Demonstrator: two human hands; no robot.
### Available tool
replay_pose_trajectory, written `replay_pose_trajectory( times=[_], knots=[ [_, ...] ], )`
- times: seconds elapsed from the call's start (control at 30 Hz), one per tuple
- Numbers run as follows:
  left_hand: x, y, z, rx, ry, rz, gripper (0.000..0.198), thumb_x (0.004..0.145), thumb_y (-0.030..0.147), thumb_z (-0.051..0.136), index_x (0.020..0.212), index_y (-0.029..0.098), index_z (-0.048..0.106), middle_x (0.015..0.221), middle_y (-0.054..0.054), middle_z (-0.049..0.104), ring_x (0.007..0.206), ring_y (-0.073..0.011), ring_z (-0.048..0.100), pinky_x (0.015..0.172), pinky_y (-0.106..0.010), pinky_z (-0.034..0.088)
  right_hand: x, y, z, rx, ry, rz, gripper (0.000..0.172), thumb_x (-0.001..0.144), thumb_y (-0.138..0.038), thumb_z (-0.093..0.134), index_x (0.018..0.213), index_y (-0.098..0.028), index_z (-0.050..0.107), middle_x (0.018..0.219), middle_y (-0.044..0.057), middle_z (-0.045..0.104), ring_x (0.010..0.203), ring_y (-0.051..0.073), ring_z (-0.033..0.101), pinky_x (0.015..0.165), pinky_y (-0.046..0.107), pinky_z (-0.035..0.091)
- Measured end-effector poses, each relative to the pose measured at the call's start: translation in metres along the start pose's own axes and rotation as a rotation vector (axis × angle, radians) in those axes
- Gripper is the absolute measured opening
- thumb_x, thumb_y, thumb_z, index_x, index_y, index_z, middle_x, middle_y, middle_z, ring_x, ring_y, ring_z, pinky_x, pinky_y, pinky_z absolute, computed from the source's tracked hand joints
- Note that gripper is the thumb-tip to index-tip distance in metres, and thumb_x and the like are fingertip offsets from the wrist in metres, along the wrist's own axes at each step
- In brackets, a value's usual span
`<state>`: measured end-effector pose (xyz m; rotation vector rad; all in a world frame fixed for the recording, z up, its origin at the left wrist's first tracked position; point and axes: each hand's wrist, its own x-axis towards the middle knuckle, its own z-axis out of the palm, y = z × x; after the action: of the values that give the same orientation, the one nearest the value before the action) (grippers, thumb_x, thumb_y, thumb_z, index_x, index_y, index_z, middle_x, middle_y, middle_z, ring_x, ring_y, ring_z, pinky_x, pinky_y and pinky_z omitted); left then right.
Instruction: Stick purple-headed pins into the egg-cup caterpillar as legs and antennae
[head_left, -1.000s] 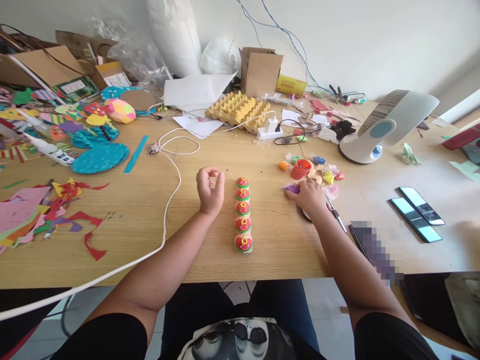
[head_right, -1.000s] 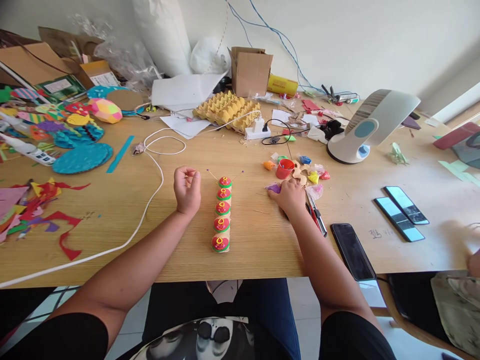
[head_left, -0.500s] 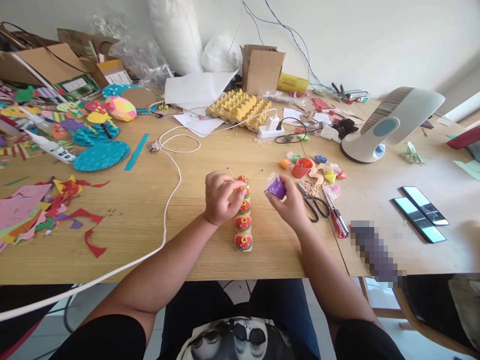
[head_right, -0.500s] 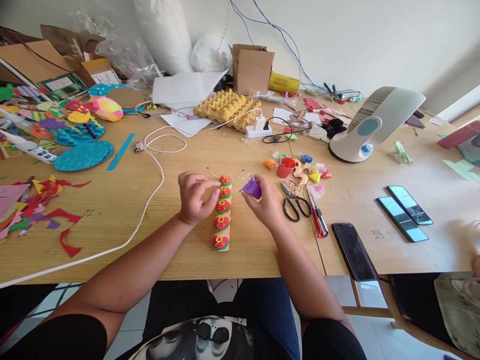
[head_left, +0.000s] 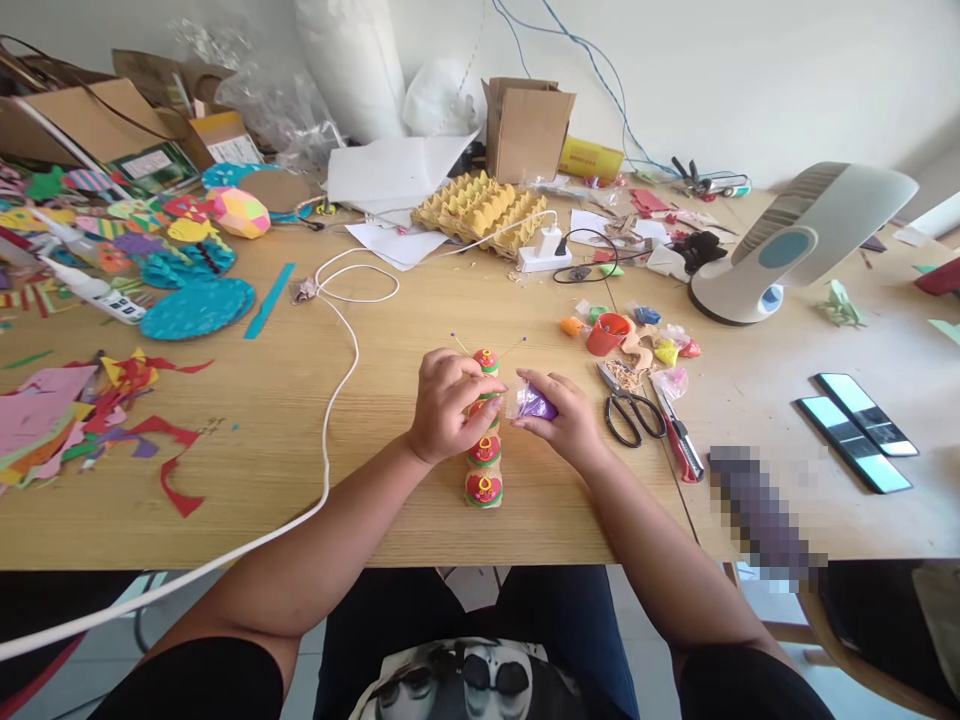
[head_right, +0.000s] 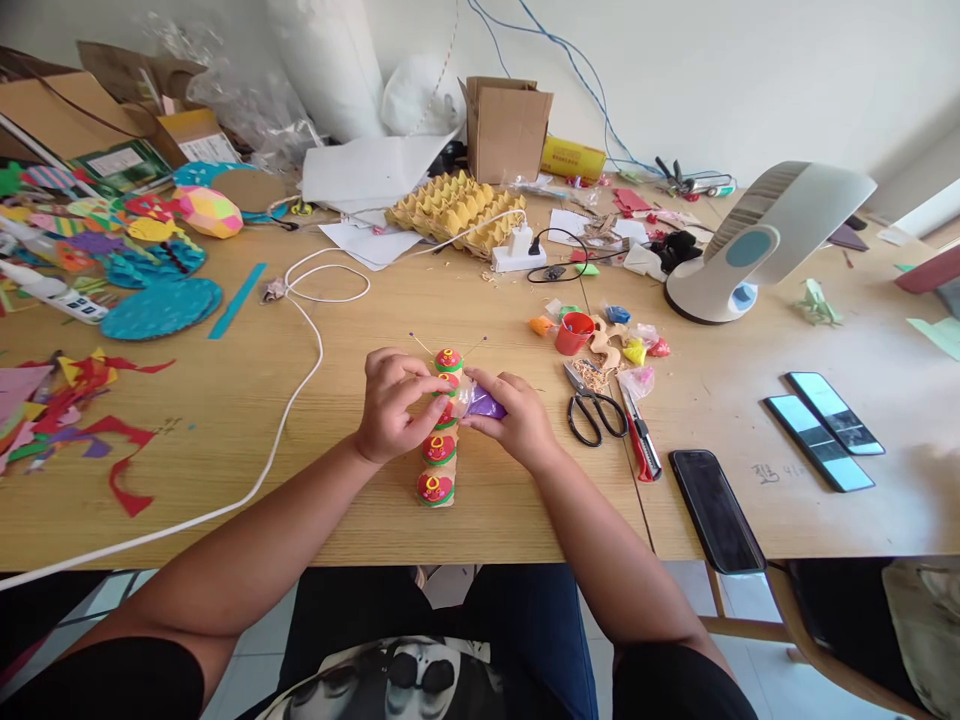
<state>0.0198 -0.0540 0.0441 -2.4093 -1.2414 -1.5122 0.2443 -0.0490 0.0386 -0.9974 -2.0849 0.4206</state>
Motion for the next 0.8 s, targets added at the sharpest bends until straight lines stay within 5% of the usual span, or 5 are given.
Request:
replay_pose_trajectory(
  times=[0.37,0.8],
  knots=[
    [0.0064,0.0009,0.0004,-0.094,-0.045,0.094,0.005,0.085,0.036,0.073,0.088,0.033,0.076,0.087,-0.005,0.063,0.097,-0.0249,0.049,0.092,-0.045,0.042,0.0000,0.0023,-0.0002,-0.101,-0.024,-0.111,0.061,0.086,-0.057,0.068,0.140,-0.031,0.060,0.094,0.006,0.066,0.086,0.023,0.062,0.082,0.038,0.053],
    [0.0062,0.0014,0.0048,-0.163,-0.159,-0.046,0.012,0.086,0.039,0.073,0.088,0.028,0.077,0.089,-0.005,0.063,0.097,-0.0238,0.050,0.092,-0.044,0.044,-0.0009,-0.0040,0.0022,-0.254,-0.040,-0.148,0.059,0.097,-0.040,0.059,0.153,-0.037,0.041,0.102,0.007,0.061,0.094,0.024,0.058,0.088,0.041,0.051]
  ],
)
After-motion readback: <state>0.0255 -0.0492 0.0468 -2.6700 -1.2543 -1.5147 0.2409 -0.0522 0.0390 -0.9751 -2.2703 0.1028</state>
